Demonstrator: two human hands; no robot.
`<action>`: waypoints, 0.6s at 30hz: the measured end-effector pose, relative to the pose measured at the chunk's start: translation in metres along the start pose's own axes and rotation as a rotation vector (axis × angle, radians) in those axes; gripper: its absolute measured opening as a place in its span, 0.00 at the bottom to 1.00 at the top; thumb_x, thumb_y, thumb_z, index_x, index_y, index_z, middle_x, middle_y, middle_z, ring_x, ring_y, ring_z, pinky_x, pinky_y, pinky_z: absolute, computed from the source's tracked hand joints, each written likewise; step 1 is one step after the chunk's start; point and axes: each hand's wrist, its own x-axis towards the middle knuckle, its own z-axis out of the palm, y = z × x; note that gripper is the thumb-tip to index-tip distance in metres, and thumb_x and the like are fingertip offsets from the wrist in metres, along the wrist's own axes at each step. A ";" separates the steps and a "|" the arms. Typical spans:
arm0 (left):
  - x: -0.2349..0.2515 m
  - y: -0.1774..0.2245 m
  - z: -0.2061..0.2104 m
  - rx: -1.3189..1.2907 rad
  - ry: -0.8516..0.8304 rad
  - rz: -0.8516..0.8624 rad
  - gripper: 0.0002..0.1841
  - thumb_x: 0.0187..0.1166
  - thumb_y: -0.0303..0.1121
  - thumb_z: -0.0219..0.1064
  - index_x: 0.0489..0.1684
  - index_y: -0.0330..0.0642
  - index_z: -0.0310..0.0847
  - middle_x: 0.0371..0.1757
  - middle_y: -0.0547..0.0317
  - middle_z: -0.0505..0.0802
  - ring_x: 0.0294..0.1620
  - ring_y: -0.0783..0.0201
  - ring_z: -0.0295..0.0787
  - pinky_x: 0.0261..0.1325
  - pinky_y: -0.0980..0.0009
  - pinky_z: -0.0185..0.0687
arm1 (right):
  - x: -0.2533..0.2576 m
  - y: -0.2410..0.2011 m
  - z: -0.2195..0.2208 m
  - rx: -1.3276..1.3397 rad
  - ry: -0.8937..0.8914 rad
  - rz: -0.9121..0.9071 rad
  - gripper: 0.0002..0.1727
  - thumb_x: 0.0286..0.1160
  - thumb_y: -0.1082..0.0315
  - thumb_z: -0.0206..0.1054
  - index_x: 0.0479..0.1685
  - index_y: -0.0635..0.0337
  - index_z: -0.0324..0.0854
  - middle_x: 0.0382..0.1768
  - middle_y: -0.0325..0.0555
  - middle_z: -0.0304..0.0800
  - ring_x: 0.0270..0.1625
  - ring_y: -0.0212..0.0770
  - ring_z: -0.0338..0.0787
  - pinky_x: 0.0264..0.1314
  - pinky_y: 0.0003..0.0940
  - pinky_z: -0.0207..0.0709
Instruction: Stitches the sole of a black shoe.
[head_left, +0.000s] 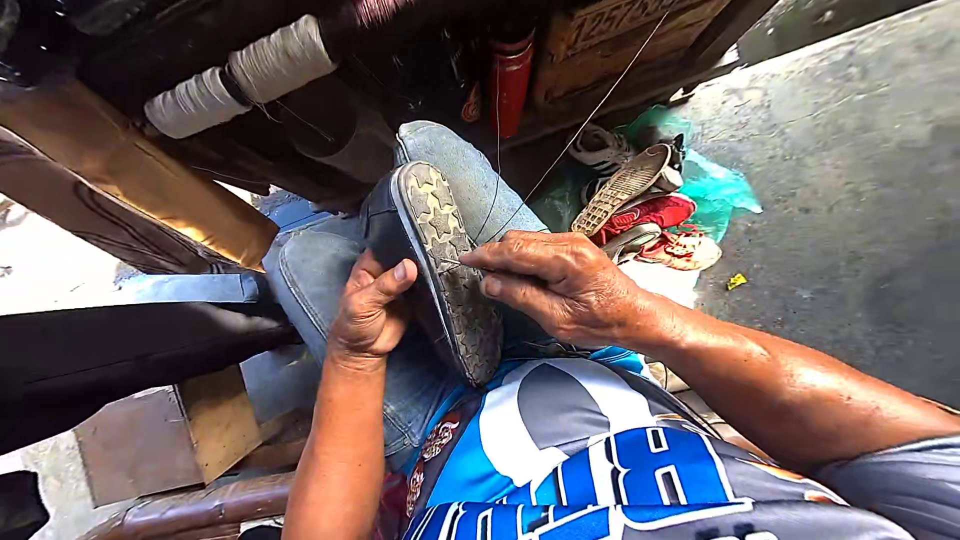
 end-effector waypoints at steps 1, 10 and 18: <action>0.001 0.000 0.001 -0.002 -0.004 0.002 0.21 0.75 0.37 0.77 0.66 0.50 0.80 0.56 0.62 0.93 0.56 0.68 0.92 0.63 0.65 0.89 | 0.001 0.001 0.001 0.006 -0.003 0.002 0.16 0.83 0.71 0.61 0.61 0.67 0.88 0.46 0.44 0.93 0.49 0.29 0.90 0.54 0.24 0.85; 0.004 0.001 0.000 0.028 -0.074 0.039 0.18 0.78 0.35 0.74 0.65 0.50 0.80 0.55 0.62 0.94 0.55 0.67 0.92 0.61 0.66 0.90 | 0.005 0.002 -0.003 -0.057 -0.026 0.022 0.17 0.81 0.71 0.60 0.59 0.65 0.90 0.40 0.42 0.92 0.42 0.29 0.88 0.44 0.24 0.83; 0.008 0.022 -0.018 0.252 -0.265 -0.006 0.19 0.73 0.31 0.71 0.64 0.50 0.81 0.56 0.66 0.93 0.56 0.71 0.91 0.59 0.69 0.89 | 0.011 0.013 -0.028 -0.013 -0.141 0.020 0.16 0.83 0.72 0.58 0.59 0.65 0.89 0.45 0.43 0.94 0.47 0.25 0.90 0.51 0.20 0.83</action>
